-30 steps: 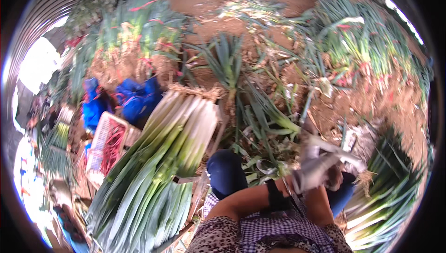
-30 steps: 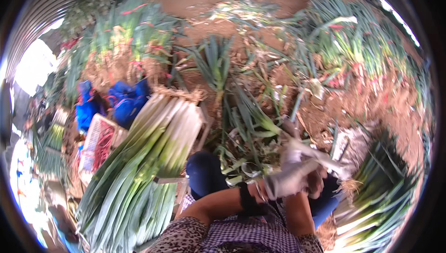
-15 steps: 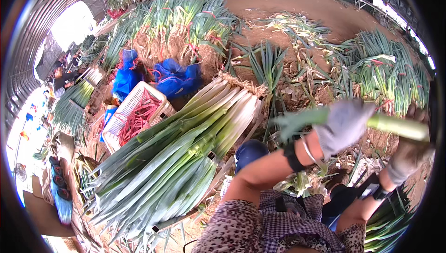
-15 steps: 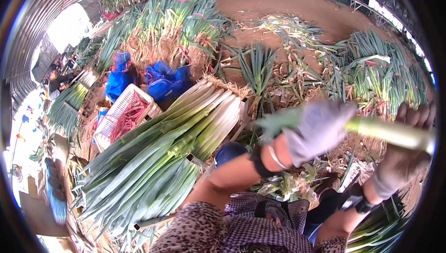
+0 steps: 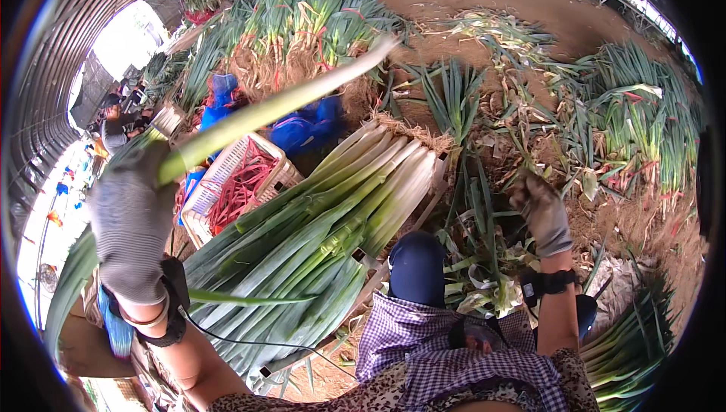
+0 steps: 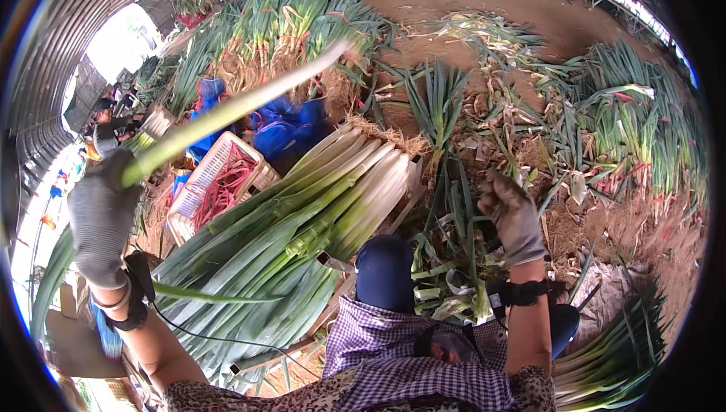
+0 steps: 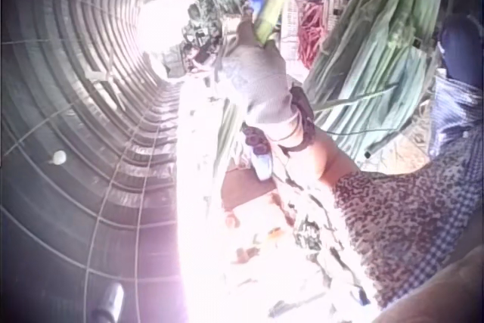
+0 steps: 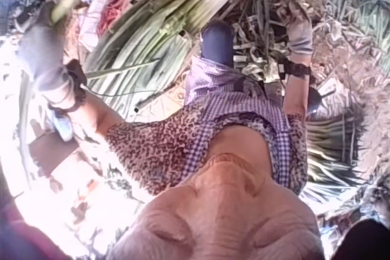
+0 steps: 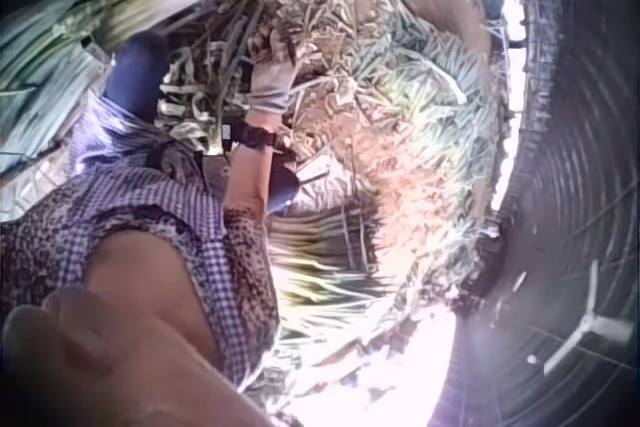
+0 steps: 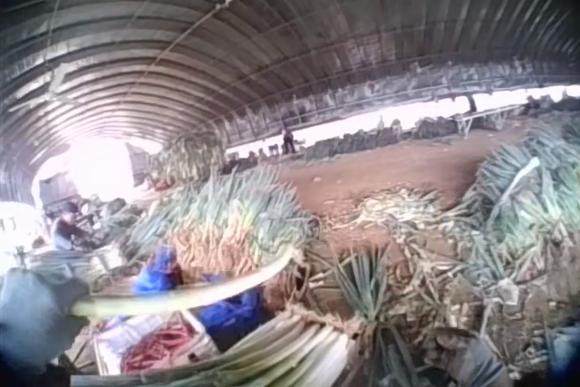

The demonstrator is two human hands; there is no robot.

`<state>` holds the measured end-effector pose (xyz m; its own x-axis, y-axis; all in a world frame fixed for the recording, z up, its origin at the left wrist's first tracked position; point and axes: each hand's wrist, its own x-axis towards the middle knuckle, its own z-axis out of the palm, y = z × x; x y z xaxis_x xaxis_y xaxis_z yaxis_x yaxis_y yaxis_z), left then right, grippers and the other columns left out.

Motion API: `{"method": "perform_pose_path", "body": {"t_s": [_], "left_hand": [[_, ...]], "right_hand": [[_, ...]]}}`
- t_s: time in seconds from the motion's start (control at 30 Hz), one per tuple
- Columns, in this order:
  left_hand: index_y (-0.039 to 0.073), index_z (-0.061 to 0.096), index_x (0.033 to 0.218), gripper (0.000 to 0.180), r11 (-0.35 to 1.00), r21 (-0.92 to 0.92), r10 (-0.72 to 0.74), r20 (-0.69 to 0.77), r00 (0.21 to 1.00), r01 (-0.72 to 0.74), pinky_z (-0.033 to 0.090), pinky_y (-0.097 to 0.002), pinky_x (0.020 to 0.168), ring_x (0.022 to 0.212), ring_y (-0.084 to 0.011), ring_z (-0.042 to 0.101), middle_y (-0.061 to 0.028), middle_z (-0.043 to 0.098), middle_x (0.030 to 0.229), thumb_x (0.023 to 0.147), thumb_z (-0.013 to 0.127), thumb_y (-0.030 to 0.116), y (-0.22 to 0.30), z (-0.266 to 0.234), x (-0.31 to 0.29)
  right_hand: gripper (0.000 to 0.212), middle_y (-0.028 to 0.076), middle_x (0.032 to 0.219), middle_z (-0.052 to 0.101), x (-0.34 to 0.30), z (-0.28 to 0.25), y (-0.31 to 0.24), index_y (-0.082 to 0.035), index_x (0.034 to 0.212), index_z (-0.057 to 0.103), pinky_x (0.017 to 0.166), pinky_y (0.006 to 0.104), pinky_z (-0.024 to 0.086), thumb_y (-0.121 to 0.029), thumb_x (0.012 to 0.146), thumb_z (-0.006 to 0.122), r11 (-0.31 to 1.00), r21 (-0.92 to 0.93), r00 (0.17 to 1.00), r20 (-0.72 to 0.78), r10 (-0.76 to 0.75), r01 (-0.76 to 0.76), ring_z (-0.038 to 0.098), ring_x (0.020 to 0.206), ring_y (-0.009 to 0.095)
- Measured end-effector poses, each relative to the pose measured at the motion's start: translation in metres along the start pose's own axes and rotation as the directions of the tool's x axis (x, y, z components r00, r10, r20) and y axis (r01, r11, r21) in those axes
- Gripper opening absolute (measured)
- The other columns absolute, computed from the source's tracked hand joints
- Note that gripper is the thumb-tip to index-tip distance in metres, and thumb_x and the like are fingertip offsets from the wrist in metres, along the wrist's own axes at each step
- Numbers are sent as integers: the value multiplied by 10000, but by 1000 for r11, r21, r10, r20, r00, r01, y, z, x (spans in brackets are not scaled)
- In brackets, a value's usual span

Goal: The person cleans leeks by hand, peeling away the outer layers and pulling off the roots before placing them on a stack. They then gather the discarded leaves and roots from the ground into a pile.

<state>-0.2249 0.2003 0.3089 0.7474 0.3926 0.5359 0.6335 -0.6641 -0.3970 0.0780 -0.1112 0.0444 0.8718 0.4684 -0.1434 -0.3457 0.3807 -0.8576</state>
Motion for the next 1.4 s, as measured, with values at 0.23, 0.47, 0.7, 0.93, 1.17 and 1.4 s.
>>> {"method": "perform_pose_path", "body": {"t_s": [0.23,0.47,0.7,0.93,1.17,1.4], "left_hand": [[120,630,960,240,909,-415,243,616,749,46,500,-429,686,769,-303,649,-119,663,828,817,621,312,20,204,-43],[14,644,901,354,594,-650,318,731,604,474,434,-365,649,646,-205,547,-104,593,700,885,578,361,20,282,-57],[24,646,883,358,740,-549,278,777,565,390,443,-398,641,654,-271,588,-153,604,696,869,586,376,55,244,-37],[43,584,865,260,863,-456,235,741,629,215,443,-494,681,764,-398,600,-210,617,757,852,554,301,80,262,-34],[44,580,855,245,882,-411,197,764,615,228,443,-497,666,742,-406,597,-201,614,748,855,544,287,88,286,-26],[14,514,834,253,898,-440,350,711,610,-4,492,-480,605,640,-352,629,-190,601,637,857,540,265,102,270,-48]], "right_hand": [[244,65,877,648,15,13,80,-28,1066,620,715,293,510,-182,877,616,970,-29,964,108,241,-240,603,734,154],[252,44,909,654,28,19,117,-34,1108,600,732,264,527,-166,894,611,911,-131,913,67,403,-392,626,781,115],[260,94,998,642,63,56,134,3,1112,597,799,247,527,-126,888,618,899,-222,899,145,414,-378,625,888,151],[295,109,1112,620,130,141,168,1,1158,576,871,268,507,-88,878,608,933,-354,929,319,186,-65,621,987,190],[369,143,1234,565,189,225,216,-61,1185,578,999,326,419,-77,824,656,768,-414,787,590,-183,489,526,1169,246],[451,180,1322,486,178,206,235,-38,1283,479,1044,365,369,-90,853,607,792,-412,734,676,-66,450,419,1278,306]]}}
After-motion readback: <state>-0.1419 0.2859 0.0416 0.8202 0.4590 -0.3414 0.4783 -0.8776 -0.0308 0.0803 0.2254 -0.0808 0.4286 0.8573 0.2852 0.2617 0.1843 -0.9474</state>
